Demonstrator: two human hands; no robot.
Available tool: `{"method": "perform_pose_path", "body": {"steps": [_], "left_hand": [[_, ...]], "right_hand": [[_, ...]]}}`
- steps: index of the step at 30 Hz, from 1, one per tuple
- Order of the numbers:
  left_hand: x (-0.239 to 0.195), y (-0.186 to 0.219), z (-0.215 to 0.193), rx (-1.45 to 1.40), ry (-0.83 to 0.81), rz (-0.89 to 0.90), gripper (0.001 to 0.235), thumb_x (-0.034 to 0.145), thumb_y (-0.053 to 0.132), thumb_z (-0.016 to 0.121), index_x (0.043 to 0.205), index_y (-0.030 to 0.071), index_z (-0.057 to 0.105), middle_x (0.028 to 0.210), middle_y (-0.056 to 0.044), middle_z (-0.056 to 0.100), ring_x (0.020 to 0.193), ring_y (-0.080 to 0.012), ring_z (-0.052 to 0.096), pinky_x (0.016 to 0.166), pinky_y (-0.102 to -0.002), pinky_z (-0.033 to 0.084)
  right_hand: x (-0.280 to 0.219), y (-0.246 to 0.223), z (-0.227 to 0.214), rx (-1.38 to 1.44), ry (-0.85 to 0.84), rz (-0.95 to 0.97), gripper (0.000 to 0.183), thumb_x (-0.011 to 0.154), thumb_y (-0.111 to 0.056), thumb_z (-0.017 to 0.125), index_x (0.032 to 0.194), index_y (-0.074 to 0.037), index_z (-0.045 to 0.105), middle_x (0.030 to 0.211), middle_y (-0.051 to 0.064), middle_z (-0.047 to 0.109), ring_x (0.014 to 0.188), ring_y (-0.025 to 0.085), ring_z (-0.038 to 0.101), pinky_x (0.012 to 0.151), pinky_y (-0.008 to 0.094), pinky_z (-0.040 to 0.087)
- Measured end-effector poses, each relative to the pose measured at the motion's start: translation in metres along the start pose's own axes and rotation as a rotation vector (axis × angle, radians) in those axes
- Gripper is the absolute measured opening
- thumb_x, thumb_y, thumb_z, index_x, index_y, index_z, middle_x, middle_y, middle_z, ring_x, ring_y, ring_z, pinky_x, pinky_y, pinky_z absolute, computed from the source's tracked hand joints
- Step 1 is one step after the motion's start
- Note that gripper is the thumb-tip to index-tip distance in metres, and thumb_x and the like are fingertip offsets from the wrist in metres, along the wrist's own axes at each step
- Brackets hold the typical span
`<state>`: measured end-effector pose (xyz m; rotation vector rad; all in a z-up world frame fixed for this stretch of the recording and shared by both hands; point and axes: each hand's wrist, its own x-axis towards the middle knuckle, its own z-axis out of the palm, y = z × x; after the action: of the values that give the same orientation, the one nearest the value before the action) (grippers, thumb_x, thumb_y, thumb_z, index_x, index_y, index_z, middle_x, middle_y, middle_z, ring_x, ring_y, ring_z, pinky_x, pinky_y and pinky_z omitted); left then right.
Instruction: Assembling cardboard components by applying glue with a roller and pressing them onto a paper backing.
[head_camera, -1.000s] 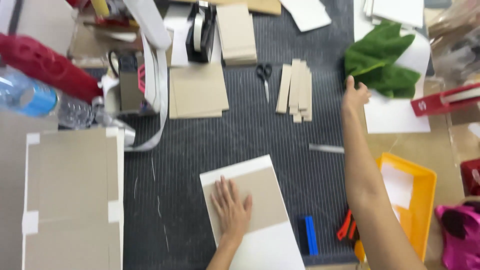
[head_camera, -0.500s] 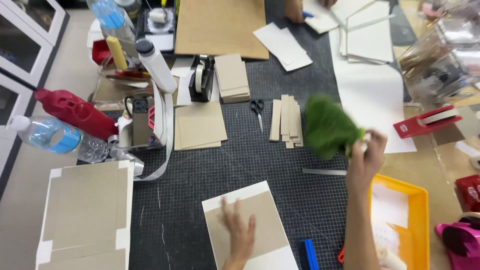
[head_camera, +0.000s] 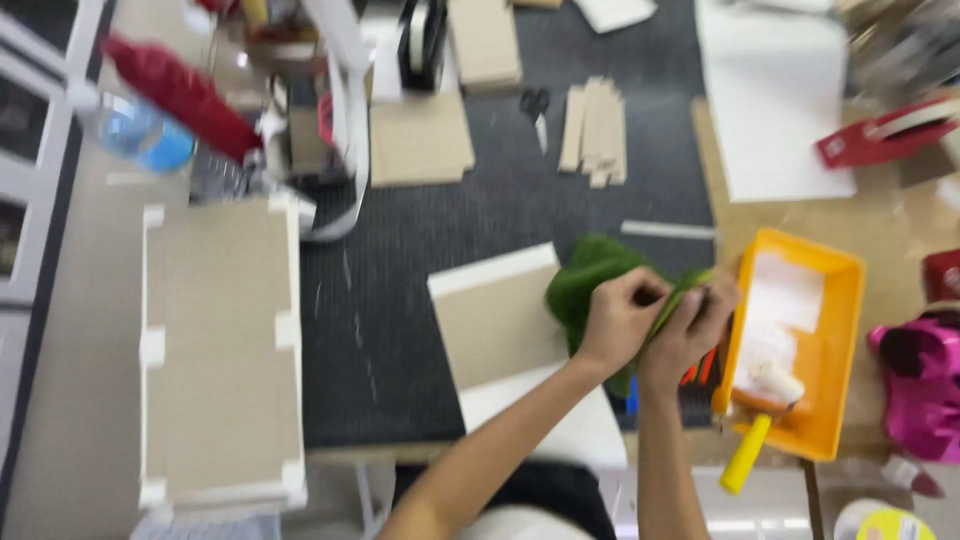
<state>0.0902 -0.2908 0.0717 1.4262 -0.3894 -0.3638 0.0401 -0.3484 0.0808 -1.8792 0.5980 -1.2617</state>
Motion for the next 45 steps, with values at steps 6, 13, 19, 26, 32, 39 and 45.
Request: {"method": "perform_pose_path", "body": {"steps": [6, 13, 19, 26, 32, 39, 45], "left_hand": [[-0.054, 0.045, -0.002, 0.001, -0.055, 0.205, 0.026, 0.113, 0.028, 0.045, 0.129, 0.014, 0.060, 0.128, -0.008, 0.063, 0.126, -0.0291, 0.062, 0.109, -0.043, 0.052], [-0.144, -0.044, -0.105, 0.159, -0.129, -0.049, 0.028, 0.098, 0.017, 0.063, 0.122, 0.002, 0.063, 0.120, -0.021, 0.062, 0.123, -0.0410, 0.058, 0.108, -0.051, 0.045], [-0.237, -0.094, -0.207, 0.403, 0.214, -0.609, 0.036, 0.089, 0.020, 0.071, 0.119, 0.005, 0.059, 0.120, -0.016, 0.057, 0.116, -0.0371, 0.062, 0.098, -0.046, 0.053], [-0.133, -0.058, -0.163, 0.975, 0.210, -0.028, 0.052, 0.094, 0.002, 0.055, 0.141, -0.014, 0.041, 0.148, -0.040, 0.029, 0.141, -0.0555, 0.028, 0.111, -0.061, 0.033], [-0.067, -0.132, -0.174, 1.275, 0.273, -0.045, 0.073, 0.100, 0.040, 0.049, 0.149, -0.011, 0.030, 0.158, -0.040, 0.015, 0.151, -0.0501, 0.015, 0.122, -0.055, 0.019], [-0.067, -0.129, -0.174, 1.370, 0.217, -0.076, 0.078, 0.098, 0.048, 0.043, 0.150, -0.008, 0.031, 0.157, -0.040, 0.020, 0.151, -0.0493, 0.017, 0.123, -0.053, 0.017], [-0.059, -0.130, -0.178, 1.348, 0.161, -0.078, 0.072, 0.100, 0.043, 0.038, 0.151, -0.007, 0.031, 0.155, -0.043, 0.021, 0.149, -0.0528, 0.019, 0.121, -0.055, 0.020]], "right_hand": [[0.056, -0.015, -0.002, -0.082, 0.288, -0.242, 0.024, 0.107, -0.013, 0.065, 0.092, 0.004, 0.062, 0.077, 0.018, 0.057, 0.067, 0.027, 0.052, 0.070, 0.038, 0.049], [0.180, 0.122, 0.073, 0.514, 0.481, 0.318, 0.050, 0.071, -0.055, 0.067, 0.053, -0.009, 0.059, 0.045, 0.006, 0.058, 0.034, 0.023, 0.053, 0.030, 0.041, 0.046], [0.004, 0.059, 0.109, -0.268, -0.243, -0.389, 0.019, 0.099, -0.020, 0.067, 0.110, -0.006, 0.059, 0.108, 0.012, 0.057, 0.097, 0.026, 0.059, 0.083, 0.039, 0.051], [-0.130, 0.047, 0.112, -0.688, -1.011, -0.169, 0.076, 0.102, -0.054, 0.049, 0.155, -0.001, 0.034, 0.162, 0.031, 0.016, 0.150, 0.044, 0.018, 0.118, 0.059, 0.023], [-0.115, 0.084, 0.099, -0.726, -1.127, -0.312, 0.080, 0.100, -0.065, 0.038, 0.159, -0.011, 0.029, 0.162, 0.031, 0.018, 0.152, 0.042, 0.016, 0.118, 0.055, 0.025], [-0.122, 0.097, 0.097, -0.689, -1.158, -0.387, 0.087, 0.098, -0.067, 0.037, 0.159, -0.006, 0.023, 0.161, 0.034, 0.013, 0.151, 0.047, 0.010, 0.117, 0.057, 0.018], [-0.118, 0.093, 0.104, -0.701, -1.214, -0.353, 0.082, 0.100, -0.061, 0.034, 0.159, -0.005, 0.024, 0.161, 0.036, 0.010, 0.151, 0.049, 0.005, 0.118, 0.058, 0.014]]}}
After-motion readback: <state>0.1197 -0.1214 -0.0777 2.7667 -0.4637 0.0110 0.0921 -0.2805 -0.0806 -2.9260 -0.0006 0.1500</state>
